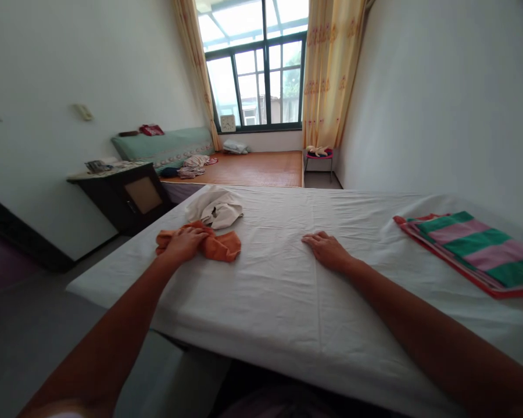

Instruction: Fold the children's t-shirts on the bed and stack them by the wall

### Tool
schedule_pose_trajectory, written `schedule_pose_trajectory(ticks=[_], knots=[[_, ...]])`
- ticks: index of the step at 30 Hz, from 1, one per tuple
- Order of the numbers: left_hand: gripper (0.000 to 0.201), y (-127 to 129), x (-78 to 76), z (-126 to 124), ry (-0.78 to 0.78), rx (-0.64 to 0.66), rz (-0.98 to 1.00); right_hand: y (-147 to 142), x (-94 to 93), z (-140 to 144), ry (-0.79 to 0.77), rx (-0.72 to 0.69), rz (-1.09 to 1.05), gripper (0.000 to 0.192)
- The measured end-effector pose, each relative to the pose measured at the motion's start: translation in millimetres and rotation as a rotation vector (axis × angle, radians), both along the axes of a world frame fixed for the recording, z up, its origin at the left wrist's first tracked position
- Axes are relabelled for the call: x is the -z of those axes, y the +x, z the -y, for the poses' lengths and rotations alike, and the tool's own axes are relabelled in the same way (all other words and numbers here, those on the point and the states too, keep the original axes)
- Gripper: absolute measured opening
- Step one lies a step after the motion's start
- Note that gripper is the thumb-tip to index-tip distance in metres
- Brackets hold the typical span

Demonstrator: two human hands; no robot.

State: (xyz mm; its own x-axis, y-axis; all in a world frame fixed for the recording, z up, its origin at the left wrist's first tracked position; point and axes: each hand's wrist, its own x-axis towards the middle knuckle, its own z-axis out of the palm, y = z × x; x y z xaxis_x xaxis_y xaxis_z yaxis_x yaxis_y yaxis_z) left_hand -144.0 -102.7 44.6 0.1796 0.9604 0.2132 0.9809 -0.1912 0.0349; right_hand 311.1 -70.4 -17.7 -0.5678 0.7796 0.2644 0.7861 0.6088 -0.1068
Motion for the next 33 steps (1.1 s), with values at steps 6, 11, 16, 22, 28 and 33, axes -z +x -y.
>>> schedule_pose_trajectory(ticks=[6,11,16,22,28,33], knots=[[0.021,-2.4,-1.6,-10.2,0.013,-0.048,0.177,8.1,12.7,-13.6,-0.047,-0.070,-0.258,0.034],[0.016,102.4,-17.1,-34.6,-0.046,0.224,0.523,12.7,4.7,-15.0,-0.255,-0.001,-0.618,0.026],[0.030,204.9,-30.6,-70.4,-0.188,0.345,1.311,34.3,-4.2,-14.0,-0.585,0.207,-1.152,0.029],[0.045,214.1,9.3,-106.9,-0.140,0.079,1.275,54.3,-0.2,-23.8,-0.546,0.389,-1.392,0.028],[0.033,181.2,46.9,-94.0,0.066,0.237,0.895,42.4,1.1,-22.3,-0.389,0.309,-1.223,0.038],[0.037,201.7,18.2,-58.2,0.163,0.509,0.651,39.3,5.4,-20.7,-0.400,0.317,-1.025,0.066]])
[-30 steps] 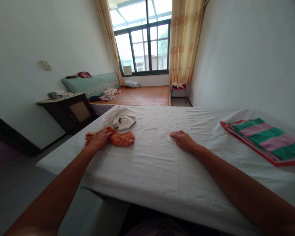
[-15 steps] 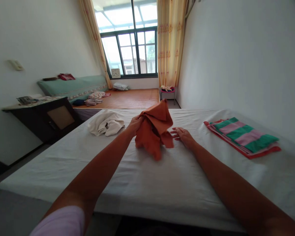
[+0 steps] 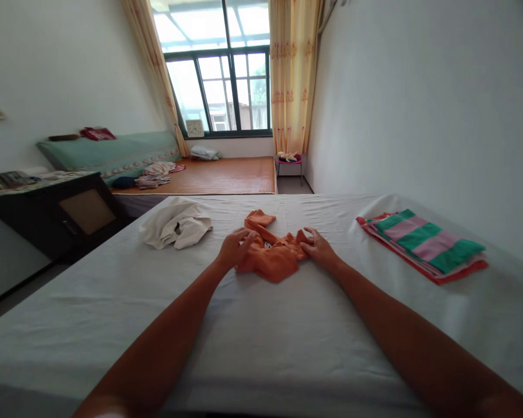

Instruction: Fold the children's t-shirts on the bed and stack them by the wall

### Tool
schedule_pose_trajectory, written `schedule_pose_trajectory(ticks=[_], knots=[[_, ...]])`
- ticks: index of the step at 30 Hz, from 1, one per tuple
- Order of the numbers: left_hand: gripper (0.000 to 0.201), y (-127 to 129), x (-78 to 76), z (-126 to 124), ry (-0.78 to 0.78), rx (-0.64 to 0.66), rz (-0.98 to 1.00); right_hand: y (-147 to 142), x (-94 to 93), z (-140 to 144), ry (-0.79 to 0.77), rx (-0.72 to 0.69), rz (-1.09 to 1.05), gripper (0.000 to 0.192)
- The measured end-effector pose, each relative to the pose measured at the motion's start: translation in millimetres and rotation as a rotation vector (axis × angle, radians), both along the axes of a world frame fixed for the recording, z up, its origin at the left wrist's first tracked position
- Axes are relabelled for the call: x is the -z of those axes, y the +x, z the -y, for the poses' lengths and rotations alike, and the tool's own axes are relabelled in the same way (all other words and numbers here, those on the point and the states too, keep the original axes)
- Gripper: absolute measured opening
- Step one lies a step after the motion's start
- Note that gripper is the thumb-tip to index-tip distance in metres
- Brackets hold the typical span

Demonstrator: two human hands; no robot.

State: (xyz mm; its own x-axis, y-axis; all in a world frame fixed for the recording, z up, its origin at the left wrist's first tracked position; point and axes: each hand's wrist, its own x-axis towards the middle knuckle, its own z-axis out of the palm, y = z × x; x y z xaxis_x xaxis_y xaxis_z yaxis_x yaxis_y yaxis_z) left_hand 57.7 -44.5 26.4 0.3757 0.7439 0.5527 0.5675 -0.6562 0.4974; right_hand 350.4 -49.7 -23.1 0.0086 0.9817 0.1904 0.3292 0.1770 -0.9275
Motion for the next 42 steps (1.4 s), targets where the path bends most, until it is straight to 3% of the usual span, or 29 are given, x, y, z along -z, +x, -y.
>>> schedule_pose_trajectory(ticks=[4,8,11,16,20,23,26,29,32,36,39,42], knots=[[0.033,28.7,-6.3,33.7,0.099,0.197,-0.372,5.0,4.6,-2.3,0.076,-0.033,0.083,0.062],[0.039,43.7,8.1,43.5,0.176,0.206,-0.559,9.5,5.6,-5.1,0.123,0.015,0.107,0.056],[0.026,43.8,10.5,39.1,0.181,0.233,-0.596,12.9,6.0,-6.4,0.135,0.039,0.101,0.052],[0.035,38.3,0.7,41.2,0.139,0.226,-0.544,16.2,6.1,-5.9,0.145,0.049,0.102,0.051],[0.043,37.8,2.8,44.9,0.172,0.270,-0.577,16.5,7.1,-6.2,0.142,0.044,0.112,0.051],[0.026,39.3,7.6,44.3,0.178,0.225,-0.588,17.0,8.5,-7.5,0.154,0.039,0.112,0.048],[0.024,39.6,7.1,44.3,0.126,0.172,-0.533,18.8,9.1,-9.1,0.171,0.004,0.120,0.039],[0.022,36.1,1.4,43.2,0.044,0.100,-0.403,22.1,8.3,-10.8,0.174,-0.041,0.116,0.031],[0.022,26.9,-3.6,33.2,-0.054,-0.025,-0.145,27.0,6.6,-12.3,0.153,0.005,0.082,0.030],[0.019,2.6,-3.7,3.7,-0.283,-0.122,0.449,35.3,5.2,-14.6,0.148,0.158,-0.017,0.028],[0.020,-24.7,-1.4,-18.6,-0.475,-0.224,0.950,42.8,4.6,-17.0,0.146,0.291,-0.206,0.027],[0.018,-52.4,1.2,-32.9,-0.591,-0.357,1.283,50.4,0.6,-18.9,0.133,0.387,-0.401,0.024]])
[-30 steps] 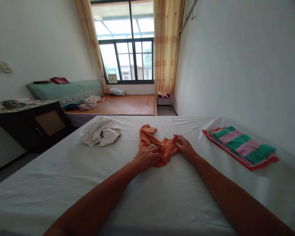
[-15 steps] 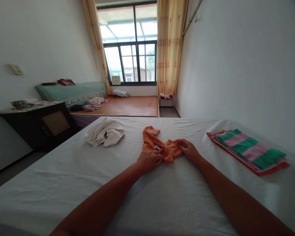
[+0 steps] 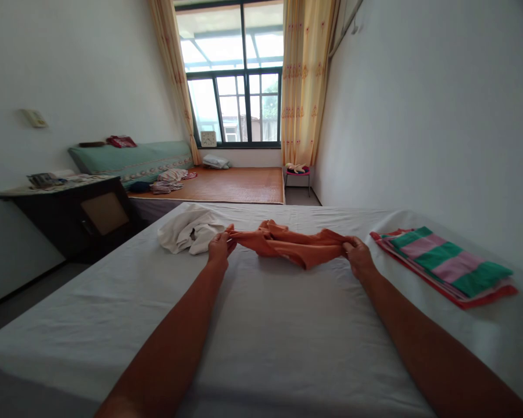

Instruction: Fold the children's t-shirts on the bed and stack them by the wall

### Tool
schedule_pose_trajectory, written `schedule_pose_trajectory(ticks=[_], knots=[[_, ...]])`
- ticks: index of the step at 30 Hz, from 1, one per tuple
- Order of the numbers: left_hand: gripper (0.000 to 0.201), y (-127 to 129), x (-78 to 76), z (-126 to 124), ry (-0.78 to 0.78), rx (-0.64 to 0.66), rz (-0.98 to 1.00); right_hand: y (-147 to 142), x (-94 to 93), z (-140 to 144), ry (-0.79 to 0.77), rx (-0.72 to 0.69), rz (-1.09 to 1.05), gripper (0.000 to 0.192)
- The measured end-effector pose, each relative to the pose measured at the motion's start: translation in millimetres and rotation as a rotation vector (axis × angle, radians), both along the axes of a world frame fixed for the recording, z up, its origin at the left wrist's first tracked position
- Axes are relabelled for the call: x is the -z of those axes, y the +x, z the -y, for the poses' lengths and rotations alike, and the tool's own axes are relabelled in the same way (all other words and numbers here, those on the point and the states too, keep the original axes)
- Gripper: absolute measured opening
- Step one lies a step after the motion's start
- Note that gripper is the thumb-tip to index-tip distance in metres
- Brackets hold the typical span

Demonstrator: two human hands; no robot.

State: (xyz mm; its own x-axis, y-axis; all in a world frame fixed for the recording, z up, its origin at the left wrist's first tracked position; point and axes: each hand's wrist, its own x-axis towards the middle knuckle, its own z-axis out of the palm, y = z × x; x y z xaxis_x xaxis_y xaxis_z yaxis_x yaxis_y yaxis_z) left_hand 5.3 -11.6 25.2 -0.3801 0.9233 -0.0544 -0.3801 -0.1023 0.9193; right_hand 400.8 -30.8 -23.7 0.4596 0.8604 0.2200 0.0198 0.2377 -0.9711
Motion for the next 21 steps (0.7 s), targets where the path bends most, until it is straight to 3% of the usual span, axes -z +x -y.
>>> schedule_pose_trajectory(ticks=[2,5,9,13,15,16,18,21], knots=[[0.018,-13.1,2.2,-5.2,-0.058,-0.068,0.107,3.2,-6.1,1.2,0.001,-0.026,-0.055,0.021],[0.017,-20.5,5.9,-8.8,-0.082,-0.096,0.153,3.0,-19.5,10.9,0.004,-0.228,-0.039,0.021],[0.019,-18.2,9.2,-10.8,-0.041,-0.080,0.118,-4.0,-37.8,39.3,-0.105,-0.753,-0.024,0.026],[0.017,-20.7,10.9,-12.6,-0.025,-0.089,0.030,-14.1,-51.2,65.6,-0.361,-1.325,0.050,0.033],[0.019,-23.7,11.0,-13.0,-0.036,-0.062,-0.005,-20.3,-55.8,71.0,-0.488,-1.496,0.098,0.041],[0.019,-25.0,10.8,-12.9,-0.045,-0.045,-0.014,-23.4,-57.0,71.5,-0.514,-1.516,0.114,0.043],[0.018,-26.8,9.8,-11.9,-0.064,-0.019,-0.023,-28.9,-56.4,68.4,-0.478,-1.409,0.117,0.041],[0.022,-27.1,8.5,-8.3,-0.076,0.045,-0.035,-33.8,-47.1,56.5,-0.355,-1.000,0.093,0.034]])
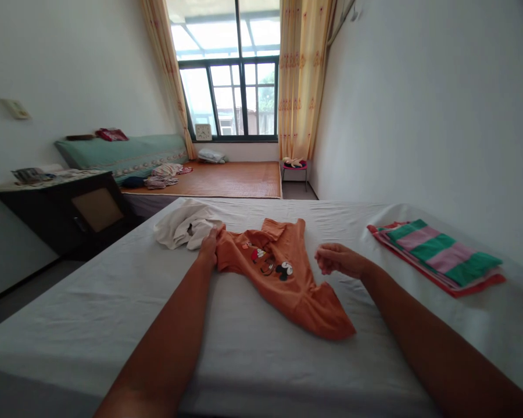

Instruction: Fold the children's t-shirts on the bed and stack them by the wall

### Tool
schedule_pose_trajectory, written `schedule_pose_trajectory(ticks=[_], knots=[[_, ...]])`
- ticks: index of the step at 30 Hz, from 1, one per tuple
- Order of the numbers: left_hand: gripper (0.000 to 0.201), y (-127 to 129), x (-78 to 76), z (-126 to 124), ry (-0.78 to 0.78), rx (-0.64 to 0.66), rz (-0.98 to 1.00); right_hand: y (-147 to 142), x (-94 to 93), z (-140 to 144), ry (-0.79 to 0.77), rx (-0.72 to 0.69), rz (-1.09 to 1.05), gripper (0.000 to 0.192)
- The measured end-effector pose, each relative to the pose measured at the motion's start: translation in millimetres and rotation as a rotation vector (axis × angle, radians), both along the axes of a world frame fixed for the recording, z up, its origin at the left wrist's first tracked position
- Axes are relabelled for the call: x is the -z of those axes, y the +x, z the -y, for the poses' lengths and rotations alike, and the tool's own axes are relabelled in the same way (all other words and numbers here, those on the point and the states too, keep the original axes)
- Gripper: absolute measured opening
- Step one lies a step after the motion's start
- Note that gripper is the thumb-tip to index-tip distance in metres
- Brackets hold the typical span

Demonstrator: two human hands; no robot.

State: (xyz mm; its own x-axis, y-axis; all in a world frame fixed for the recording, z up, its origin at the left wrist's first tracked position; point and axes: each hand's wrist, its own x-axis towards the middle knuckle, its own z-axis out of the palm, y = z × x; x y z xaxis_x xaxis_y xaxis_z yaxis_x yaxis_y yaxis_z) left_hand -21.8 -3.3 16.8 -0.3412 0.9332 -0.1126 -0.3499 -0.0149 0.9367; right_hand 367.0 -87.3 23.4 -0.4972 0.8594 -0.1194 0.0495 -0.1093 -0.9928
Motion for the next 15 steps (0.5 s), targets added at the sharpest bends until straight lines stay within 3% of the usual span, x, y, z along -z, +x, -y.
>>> schedule_pose_trajectory(ticks=[3,5,10,15], knots=[[0.035,1.5,1.9,4.0,0.017,0.175,-0.034,-2.4,12.6,-18.3,0.109,0.386,0.073,0.031],[0.052,2.8,5.6,5.2,0.030,0.276,-0.081,-5.1,17.2,-35.0,0.204,0.517,0.153,0.030],[0.061,4.3,15.8,2.7,0.093,0.366,-0.234,-20.6,15.4,-93.6,0.566,0.578,0.571,0.029],[0.056,1.7,20.5,1.2,0.119,0.376,-0.319,-39.7,24.2,-141.0,0.537,0.632,0.951,0.043]])
